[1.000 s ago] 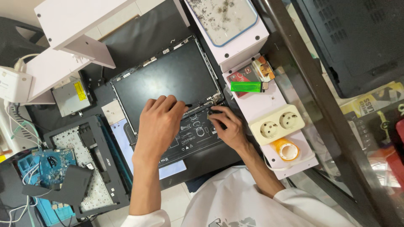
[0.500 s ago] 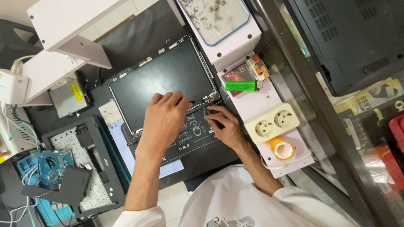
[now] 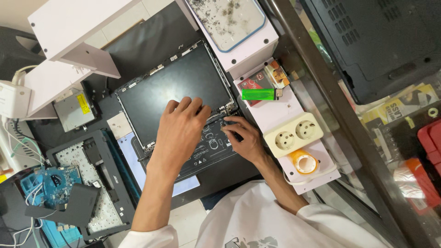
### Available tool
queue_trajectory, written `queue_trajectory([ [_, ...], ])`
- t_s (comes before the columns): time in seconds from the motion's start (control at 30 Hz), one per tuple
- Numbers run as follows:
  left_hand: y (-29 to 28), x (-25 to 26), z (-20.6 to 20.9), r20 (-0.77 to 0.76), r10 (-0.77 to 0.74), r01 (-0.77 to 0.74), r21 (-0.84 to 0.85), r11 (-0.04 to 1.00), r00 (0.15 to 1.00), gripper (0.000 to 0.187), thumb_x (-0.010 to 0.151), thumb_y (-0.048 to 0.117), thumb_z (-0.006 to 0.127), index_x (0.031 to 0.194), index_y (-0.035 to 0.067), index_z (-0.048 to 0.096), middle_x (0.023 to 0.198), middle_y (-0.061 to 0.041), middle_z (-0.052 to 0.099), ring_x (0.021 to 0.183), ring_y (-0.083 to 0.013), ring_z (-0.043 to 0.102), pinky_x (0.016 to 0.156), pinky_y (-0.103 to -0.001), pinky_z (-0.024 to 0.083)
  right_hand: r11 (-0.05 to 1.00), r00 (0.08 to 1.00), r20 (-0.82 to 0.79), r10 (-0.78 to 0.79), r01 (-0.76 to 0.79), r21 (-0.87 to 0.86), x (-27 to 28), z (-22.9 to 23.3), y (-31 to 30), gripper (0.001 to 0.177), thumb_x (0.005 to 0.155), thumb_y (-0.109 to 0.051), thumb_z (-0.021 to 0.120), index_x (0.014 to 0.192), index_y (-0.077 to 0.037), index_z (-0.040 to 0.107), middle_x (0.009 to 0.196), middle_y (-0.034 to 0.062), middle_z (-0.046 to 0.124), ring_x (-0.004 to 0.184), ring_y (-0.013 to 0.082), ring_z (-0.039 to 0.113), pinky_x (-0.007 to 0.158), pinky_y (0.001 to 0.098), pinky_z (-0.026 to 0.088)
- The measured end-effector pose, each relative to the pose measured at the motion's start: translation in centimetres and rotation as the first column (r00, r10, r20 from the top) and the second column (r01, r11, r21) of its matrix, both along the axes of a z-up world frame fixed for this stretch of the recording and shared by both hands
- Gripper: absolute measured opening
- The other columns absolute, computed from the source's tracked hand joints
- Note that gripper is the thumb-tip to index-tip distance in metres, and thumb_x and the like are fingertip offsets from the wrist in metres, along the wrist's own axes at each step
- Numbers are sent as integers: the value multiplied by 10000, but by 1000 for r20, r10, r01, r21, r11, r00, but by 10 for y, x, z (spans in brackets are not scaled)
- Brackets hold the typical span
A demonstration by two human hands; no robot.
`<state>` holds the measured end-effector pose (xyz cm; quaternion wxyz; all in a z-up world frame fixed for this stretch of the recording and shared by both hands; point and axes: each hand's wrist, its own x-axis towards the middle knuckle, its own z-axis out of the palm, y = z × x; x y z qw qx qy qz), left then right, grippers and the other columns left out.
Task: The person disassembles a laptop by removing the back cover and motherboard. They then place the screen assembly on a mat and use a screwdriver to remove screws from the screen bezel, detaching it from the display panel.
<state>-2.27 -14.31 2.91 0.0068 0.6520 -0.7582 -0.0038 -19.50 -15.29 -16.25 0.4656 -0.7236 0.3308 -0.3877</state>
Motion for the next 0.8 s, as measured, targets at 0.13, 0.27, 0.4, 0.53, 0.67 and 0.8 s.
queue_trajectory([
  [0.13,0,0,-3,5,5,-5,14,1000,1000,131,790,42,679,913,85,664,917,-42,627,925,-223,615,815,-381,474,999,1000,-16,2,-1,36,1,2,-1,125,891,4,750,1007,-38,729,1215,81,703,828,179,738,730,308,596],
  [0.27,-3,-2,-5,3,-14,14,12,1000,1000,163,766,32,674,921,85,670,930,-41,629,932,-221,617,818,-375,472,996,1000,-7,-19,18,-91,-1,3,-1,159,897,-3,751,1042,-57,715,1221,65,695,1039,261,730,853,349,607],
  [0.4,-3,-7,-4,5,-70,70,12,997,998,147,767,46,680,907,86,670,933,-49,596,929,-230,621,795,-383,489,1000,1000,-27,-2,2,-3,-1,3,-1,161,895,2,742,1038,-65,716,1220,66,700,1006,232,739,831,350,609],
  [0.53,-8,-20,-6,-46,-56,55,-12,998,997,217,771,36,687,985,15,657,1028,-86,554,923,-224,629,731,-357,556,998,999,-43,-21,19,-55,-1,5,-1,167,877,3,746,1027,-63,712,1202,71,696,1032,259,722,825,355,601],
  [0.67,-11,-31,-8,124,29,-45,130,991,992,155,775,48,708,907,22,632,1042,-103,540,888,-209,645,605,-329,581,1000,1000,-27,6,-6,6,-3,6,-1,152,898,1,740,1031,-52,687,1190,71,702,956,243,734,795,352,597],
  [0.8,-14,-33,-9,151,-34,28,43,999,988,225,685,43,719,892,41,630,1026,-85,528,900,-193,647,570,-304,574,996,1000,-17,-12,11,-91,-1,5,-1,174,891,3,747,1040,-48,672,1166,86,683,1018,302,708,829,379,586],
])
